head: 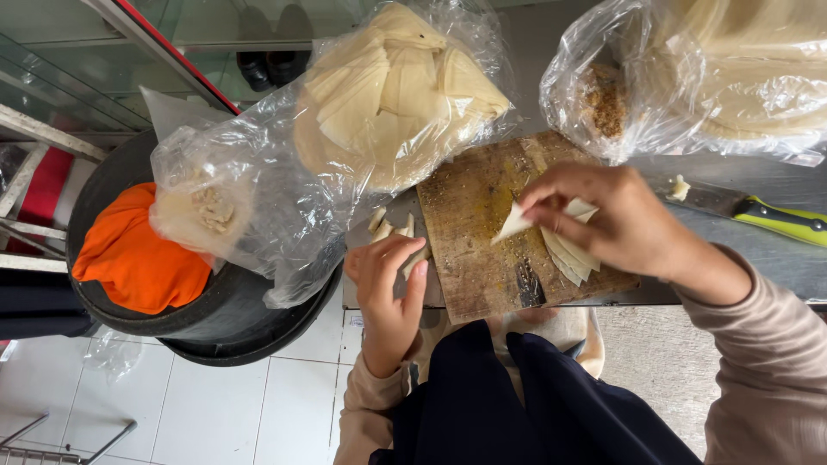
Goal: The person prepares multiple small pastries by placing a filling onto square dough wrappers, folding them into triangular shapes, and rolling them.
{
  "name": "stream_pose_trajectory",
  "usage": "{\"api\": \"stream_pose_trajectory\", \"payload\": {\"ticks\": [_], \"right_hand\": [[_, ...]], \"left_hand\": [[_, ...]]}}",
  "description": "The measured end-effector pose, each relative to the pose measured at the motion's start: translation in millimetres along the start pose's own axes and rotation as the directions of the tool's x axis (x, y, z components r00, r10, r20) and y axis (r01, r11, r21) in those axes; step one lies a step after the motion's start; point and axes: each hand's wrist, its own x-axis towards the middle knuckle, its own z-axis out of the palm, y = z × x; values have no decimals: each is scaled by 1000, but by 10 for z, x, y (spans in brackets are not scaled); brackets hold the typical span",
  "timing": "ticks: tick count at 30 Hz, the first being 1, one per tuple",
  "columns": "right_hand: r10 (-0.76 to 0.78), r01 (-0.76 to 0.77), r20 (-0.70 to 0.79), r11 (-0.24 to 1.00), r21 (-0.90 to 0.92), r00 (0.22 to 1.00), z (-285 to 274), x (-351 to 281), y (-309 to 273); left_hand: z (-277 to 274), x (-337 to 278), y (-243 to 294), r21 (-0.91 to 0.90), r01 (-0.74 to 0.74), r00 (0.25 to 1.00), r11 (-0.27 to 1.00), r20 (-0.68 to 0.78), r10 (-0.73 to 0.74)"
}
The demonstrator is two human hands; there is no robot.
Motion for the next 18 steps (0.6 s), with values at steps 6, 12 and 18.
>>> {"api": "stream_pose_trajectory", "payload": {"ticks": [6,12,18], "right_hand": [[605,-628,291,778,-18,741,444,209,61],[-11,-3,-22,814,-581,1000,467,123,194],[235,-227,-58,799,-557,970,66,-158,86]], "left_hand": [[224,-98,-69,-134,49,994,990,106,-35],[360,-139,-104,108,-92,967,990,245,63],[362,-58,-81,187,-190,920,964,377,108]]}}
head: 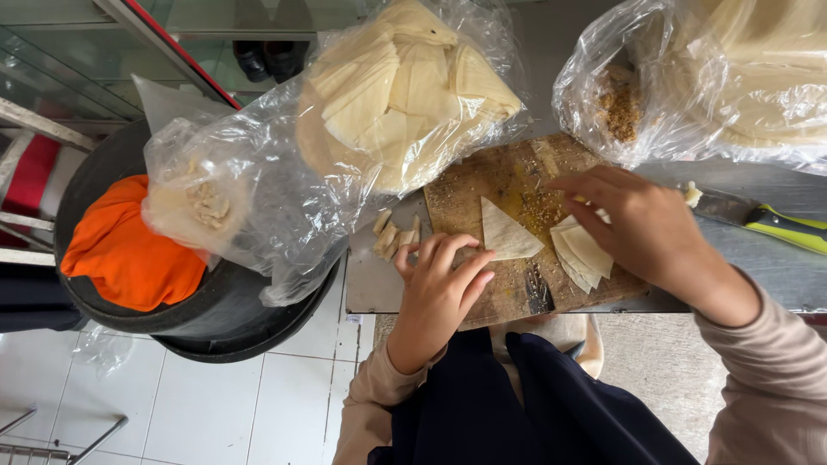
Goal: The person prepares multiple small pastries by placing a filling onto square dough wrappers, folding them into triangular shapes, and rolling them.
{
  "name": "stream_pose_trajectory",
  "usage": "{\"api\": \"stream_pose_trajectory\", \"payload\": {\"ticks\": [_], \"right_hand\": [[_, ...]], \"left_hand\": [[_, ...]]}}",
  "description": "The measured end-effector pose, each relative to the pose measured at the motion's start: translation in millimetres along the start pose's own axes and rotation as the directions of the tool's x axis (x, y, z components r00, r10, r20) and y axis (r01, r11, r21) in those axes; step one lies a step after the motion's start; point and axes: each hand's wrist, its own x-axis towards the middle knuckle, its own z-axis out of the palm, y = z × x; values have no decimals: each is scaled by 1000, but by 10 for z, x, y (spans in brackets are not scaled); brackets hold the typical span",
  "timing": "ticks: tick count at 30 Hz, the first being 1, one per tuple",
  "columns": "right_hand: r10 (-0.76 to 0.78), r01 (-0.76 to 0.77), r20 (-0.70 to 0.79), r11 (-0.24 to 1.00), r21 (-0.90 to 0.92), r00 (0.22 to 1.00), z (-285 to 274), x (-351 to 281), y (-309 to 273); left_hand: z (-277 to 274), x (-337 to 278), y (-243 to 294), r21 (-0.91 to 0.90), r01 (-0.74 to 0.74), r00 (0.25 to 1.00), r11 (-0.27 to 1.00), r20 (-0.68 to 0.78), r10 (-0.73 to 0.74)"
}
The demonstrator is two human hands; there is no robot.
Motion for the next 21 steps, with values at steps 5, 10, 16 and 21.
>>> {"api": "stream_pose_trajectory", "payload": {"ticks": [5,10,16,21], "right_hand": [[101,-100,25,994,-50,995,-215,-147,150],[147,-160,-104,978,-136,984,-323,-194,251],[252,-298,-290,946,-125,923,-498,-122,564],[212,-289,-267,910,-296,940,-717,-293,654]], "left_hand": [[39,99,6,49,-41,999,998,-3,41],[78,200,65,61,-14,999,998,-38,16],[100,214,44,42,-47,998,998,-44,49],[21,154,-27,-134,-73,997,988,-39,68]]}}
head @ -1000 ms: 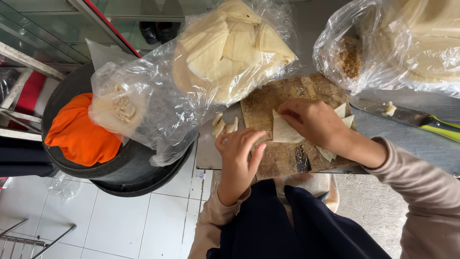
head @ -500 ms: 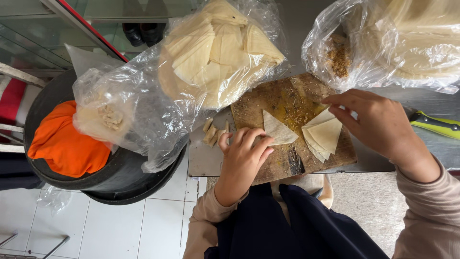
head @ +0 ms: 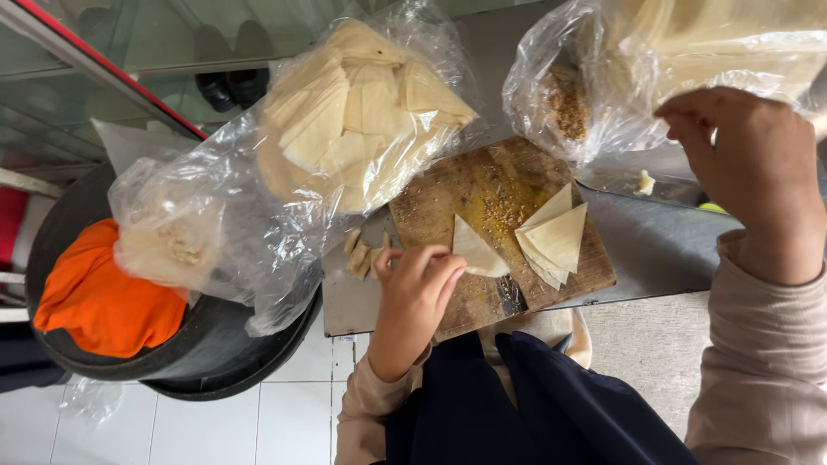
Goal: The person prepares multiple small pastries by placing a filling onto square dough wrappers, folding them into triangular shapes, and rolling them.
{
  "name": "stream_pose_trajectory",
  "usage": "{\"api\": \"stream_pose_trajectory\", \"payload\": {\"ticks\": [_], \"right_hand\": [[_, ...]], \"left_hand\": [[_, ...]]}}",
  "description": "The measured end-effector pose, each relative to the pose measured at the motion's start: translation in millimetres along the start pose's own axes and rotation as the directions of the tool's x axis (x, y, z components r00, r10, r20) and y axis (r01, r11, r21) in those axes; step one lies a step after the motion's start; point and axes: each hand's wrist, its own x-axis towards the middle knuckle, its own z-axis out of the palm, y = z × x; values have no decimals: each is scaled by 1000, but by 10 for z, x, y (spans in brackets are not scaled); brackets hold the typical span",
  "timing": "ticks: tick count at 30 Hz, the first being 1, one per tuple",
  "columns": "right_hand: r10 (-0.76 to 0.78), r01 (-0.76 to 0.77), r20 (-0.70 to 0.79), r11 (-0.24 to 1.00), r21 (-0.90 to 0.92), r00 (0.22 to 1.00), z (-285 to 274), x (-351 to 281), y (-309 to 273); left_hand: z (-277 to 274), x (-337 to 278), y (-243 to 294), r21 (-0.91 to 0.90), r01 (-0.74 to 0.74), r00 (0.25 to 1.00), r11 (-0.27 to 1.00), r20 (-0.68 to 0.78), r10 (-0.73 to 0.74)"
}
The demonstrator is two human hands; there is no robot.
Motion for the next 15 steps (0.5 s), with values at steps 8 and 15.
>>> {"api": "stream_pose_trajectory", "payload": {"ticks": [8,15], "right_hand": [[108,-96,31,959,-267,994,204,-512,-70],[187,-168,140,977,-134,972,500,-557,302]], "left_hand": [[-117,27,13,-68,114,991,991,-67,-118],[-141,28,33,-77,144,988,987,-39,-147]]}}
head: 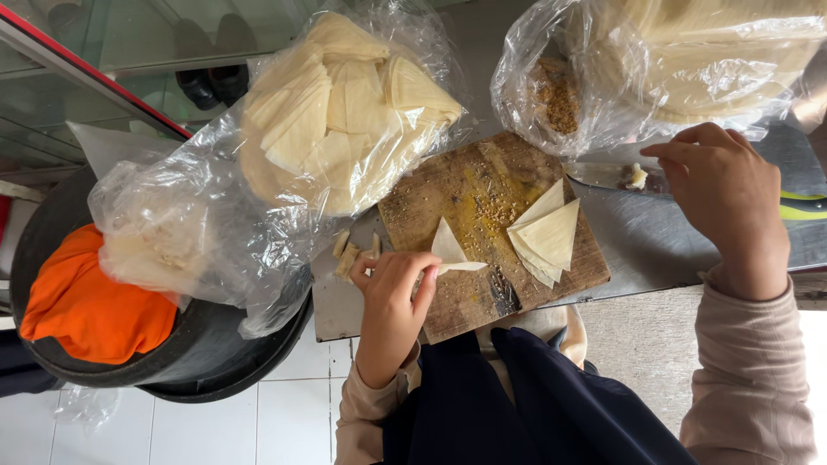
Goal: The person prepares multiple small pastries by placing a filling onto square dough wrappers, folding them into triangular shapes, and rolling them.
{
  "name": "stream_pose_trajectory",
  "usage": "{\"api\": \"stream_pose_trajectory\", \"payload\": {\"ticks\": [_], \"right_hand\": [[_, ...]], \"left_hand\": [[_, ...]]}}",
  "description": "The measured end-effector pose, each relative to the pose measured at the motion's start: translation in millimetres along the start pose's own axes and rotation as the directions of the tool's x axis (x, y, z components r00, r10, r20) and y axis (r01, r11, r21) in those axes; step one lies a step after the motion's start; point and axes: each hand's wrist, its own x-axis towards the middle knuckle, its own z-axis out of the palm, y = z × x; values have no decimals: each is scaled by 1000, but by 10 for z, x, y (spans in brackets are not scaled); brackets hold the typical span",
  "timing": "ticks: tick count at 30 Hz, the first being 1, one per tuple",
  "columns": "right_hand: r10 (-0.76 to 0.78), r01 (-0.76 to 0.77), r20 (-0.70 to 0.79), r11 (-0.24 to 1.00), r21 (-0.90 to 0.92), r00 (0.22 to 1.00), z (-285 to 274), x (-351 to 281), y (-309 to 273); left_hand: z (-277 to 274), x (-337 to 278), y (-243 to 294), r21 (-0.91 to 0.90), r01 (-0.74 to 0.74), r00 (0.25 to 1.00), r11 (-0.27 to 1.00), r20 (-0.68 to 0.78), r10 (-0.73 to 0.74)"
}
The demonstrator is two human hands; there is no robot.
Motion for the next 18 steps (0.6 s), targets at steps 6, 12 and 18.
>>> {"api": "stream_pose_trajectory", "payload": {"ticks": [6,12,18], "right_hand": [[-5,1,181,1000,24,984,108,68,122],[54,-32,283,996,-82,958,208,174,247],[87,-65,376,995,-71,922,283,261,311]], "left_hand": [[-3,-61,-4,38,-14,998,999,63,11],[-21,-128,-28,78,-45,994,996,101,37],[-14,-172,-65,104,-37,990,994,137,23]]}}
